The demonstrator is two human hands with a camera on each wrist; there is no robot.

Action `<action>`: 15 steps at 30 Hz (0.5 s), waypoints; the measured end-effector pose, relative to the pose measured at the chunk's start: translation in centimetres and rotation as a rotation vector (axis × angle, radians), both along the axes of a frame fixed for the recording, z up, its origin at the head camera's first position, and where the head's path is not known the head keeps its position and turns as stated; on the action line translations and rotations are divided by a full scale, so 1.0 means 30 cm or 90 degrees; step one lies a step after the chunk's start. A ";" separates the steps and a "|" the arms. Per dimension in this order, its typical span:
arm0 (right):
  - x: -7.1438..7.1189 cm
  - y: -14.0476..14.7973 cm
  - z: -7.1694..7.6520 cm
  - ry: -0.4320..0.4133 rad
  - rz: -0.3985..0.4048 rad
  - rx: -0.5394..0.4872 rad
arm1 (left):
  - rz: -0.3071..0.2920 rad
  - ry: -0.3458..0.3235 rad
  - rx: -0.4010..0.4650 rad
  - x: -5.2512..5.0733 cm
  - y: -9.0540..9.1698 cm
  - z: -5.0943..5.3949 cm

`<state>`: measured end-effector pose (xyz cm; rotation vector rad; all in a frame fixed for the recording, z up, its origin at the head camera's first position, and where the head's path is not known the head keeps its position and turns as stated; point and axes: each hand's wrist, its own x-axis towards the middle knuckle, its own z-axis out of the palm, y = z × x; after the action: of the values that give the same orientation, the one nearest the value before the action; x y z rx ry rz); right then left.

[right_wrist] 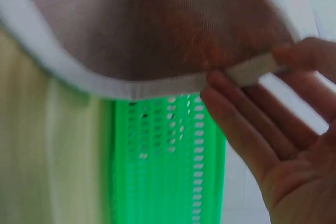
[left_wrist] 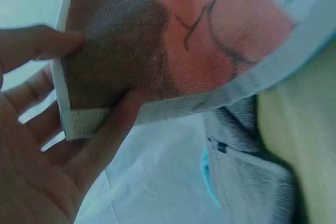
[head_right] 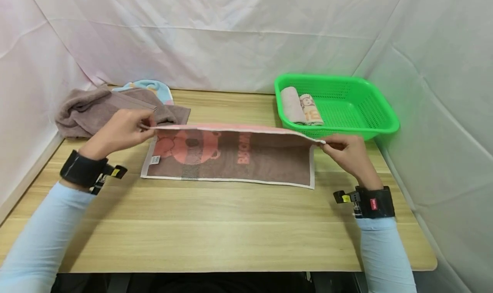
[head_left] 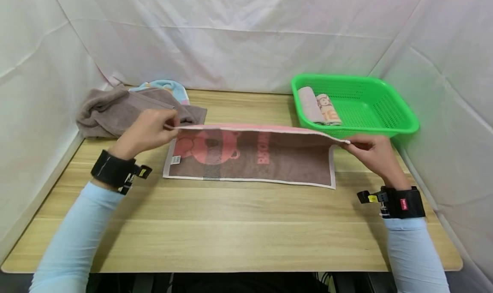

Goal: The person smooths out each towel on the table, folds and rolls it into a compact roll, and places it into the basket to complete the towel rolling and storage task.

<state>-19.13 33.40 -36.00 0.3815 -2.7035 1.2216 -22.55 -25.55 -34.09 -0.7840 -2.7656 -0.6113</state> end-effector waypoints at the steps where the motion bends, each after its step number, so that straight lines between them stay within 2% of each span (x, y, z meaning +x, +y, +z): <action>1: 0.011 0.009 -0.006 0.003 0.018 -0.005 | -0.012 -0.006 -0.003 0.020 -0.008 -0.008; 5: 0.047 0.038 -0.035 0.005 0.107 -0.033 | -0.069 -0.020 -0.015 0.085 -0.029 -0.048; 9: 0.066 0.049 -0.069 0.006 0.143 0.022 | -0.118 -0.055 -0.041 0.130 -0.031 -0.089; 12: 0.068 0.054 -0.097 0.010 0.162 0.088 | -0.128 -0.093 -0.076 0.154 -0.024 -0.116; 15: 0.064 0.052 -0.126 0.017 0.190 0.150 | -0.111 -0.125 -0.108 0.171 -0.019 -0.137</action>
<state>-17.21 34.95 -39.77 0.8512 -2.8486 0.9483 -17.42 -26.13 -38.20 -1.0640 -2.9795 -0.5124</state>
